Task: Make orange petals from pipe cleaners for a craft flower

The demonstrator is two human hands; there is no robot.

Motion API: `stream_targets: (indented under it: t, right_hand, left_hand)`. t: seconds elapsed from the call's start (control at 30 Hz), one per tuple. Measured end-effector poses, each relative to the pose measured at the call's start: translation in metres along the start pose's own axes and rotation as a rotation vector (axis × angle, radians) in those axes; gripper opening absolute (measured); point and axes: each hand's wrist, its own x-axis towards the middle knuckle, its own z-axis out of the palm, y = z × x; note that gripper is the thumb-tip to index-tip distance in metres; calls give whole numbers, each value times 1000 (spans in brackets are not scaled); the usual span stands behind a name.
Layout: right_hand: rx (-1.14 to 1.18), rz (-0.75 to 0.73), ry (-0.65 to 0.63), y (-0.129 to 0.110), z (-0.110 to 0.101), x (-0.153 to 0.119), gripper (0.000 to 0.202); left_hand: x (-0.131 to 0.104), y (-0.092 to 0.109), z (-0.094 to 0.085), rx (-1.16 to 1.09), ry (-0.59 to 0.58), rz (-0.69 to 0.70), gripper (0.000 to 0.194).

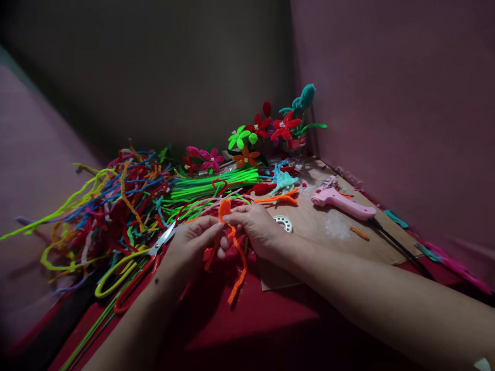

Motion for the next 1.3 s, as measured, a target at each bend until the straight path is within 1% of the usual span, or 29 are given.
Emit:
stream_targets:
  t: [0.1,0.17,0.27,0.4,0.53,0.7,0.83,0.9,1.07,1.23,1.3]
  right_hand:
    - [18,-93,-12,-4,0,0,12]
    - [-38,-153,-9,-6,-1,0,15]
    - [-165,-164,11,-6,-2,0,20]
    - [-255,-221,65,-4,-2,0,19]
    - [-252,-232,77,-4,-3,1,19]
    - [-300,-254,83,-3,-5,2,18]
    - [-288,-275,74,-2,-3,0,9]
    - [-285,-261,81,-3,-2,-1,7]
    - [-285,-251,112,-2,0,-1,10]
    - [-315,-256,122,-1,-1,0,8]
    - [-310,-273,120,-2,-1,-1,6]
  left_hand:
    - [-2,-3,-3,-92,-63,-54,25]
    - [-3,-4,-3,-125,-80,-69,23]
    - [-4,-5,-1,-153,-98,-85,22]
    - [-2,-7,4,-204,-66,-125,20]
    - [1,-10,7,-297,-60,-136,17]
    - [-1,-9,8,-231,-43,-122,20]
    - [0,-10,10,-197,-16,-84,21]
    - [0,-11,12,-194,11,-72,19]
    - [0,-15,15,-240,101,8,16]
    - [0,-15,16,-181,96,-38,18]
    - [0,-15,17,-140,108,-30,18]
